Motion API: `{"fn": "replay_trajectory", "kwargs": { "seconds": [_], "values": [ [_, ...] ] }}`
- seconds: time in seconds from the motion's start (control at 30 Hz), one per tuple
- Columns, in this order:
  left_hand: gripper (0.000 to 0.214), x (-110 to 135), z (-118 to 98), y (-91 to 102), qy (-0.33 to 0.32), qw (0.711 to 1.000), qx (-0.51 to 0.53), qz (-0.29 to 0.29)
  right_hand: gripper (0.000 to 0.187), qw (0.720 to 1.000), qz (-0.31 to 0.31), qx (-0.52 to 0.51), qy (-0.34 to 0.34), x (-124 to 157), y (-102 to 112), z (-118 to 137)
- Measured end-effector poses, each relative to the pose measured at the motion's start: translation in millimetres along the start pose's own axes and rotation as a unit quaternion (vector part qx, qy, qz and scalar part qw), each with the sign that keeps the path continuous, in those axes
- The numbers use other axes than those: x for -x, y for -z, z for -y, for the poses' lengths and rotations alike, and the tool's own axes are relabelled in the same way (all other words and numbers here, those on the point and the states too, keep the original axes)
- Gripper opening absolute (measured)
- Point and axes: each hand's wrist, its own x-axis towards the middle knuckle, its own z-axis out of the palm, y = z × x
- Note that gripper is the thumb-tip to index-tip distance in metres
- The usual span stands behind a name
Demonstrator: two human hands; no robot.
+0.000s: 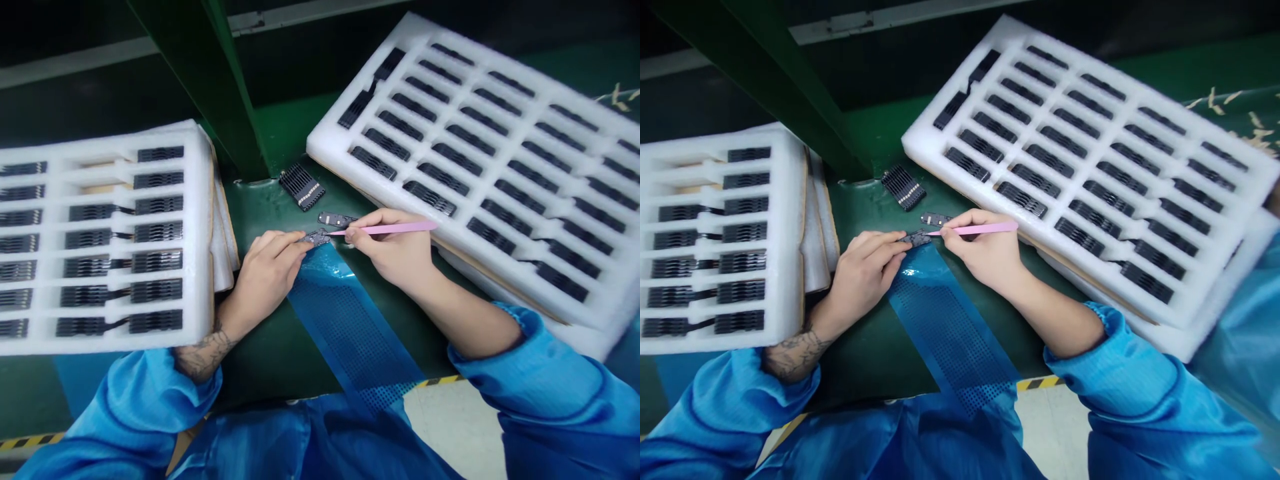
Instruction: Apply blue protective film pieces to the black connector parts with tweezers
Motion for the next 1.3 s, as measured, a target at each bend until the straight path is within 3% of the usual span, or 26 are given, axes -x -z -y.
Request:
{"fn": "replay_trajectory", "kwargs": {
  "seconds": [0.5,0.73,0.97,1.17,1.23,1.3],
  "values": [
    [0.019,-1.2,-1.0,-0.3,-0.005,1.000,-0.005,-0.003,0.005,1.000,0.007,0.006,0.020,0.1,0.5,0.8],
    [0.042,-5.3,-7.5,-1.7,-0.003,0.992,-0.105,0.067,0.007,1.000,0.005,0.009,0.017,0.4,-0.3,1.3],
    [0.040,-4.6,-5.9,-3.5,-0.012,0.992,-0.104,0.066,0.006,0.999,-0.020,0.014,0.028,1.7,-0.2,0.3],
    [0.033,-3.4,-3.8,-2.7,0.006,0.999,-0.033,0.031,0.007,0.992,-0.041,-0.057,0.106,5.0,-0.2,-5.6],
    [0.031,-2.9,-3.4,-2.7,0.011,1.000,-0.015,0.019,0.011,0.984,-0.012,-0.063,0.163,4.6,0.2,-8.4],
    [0.031,-2.2,-3.0,-2.8,0.006,1.000,-0.002,0.013,0.015,0.968,0.045,-0.006,0.246,2.9,0.2,-11.0]
  ]
}}
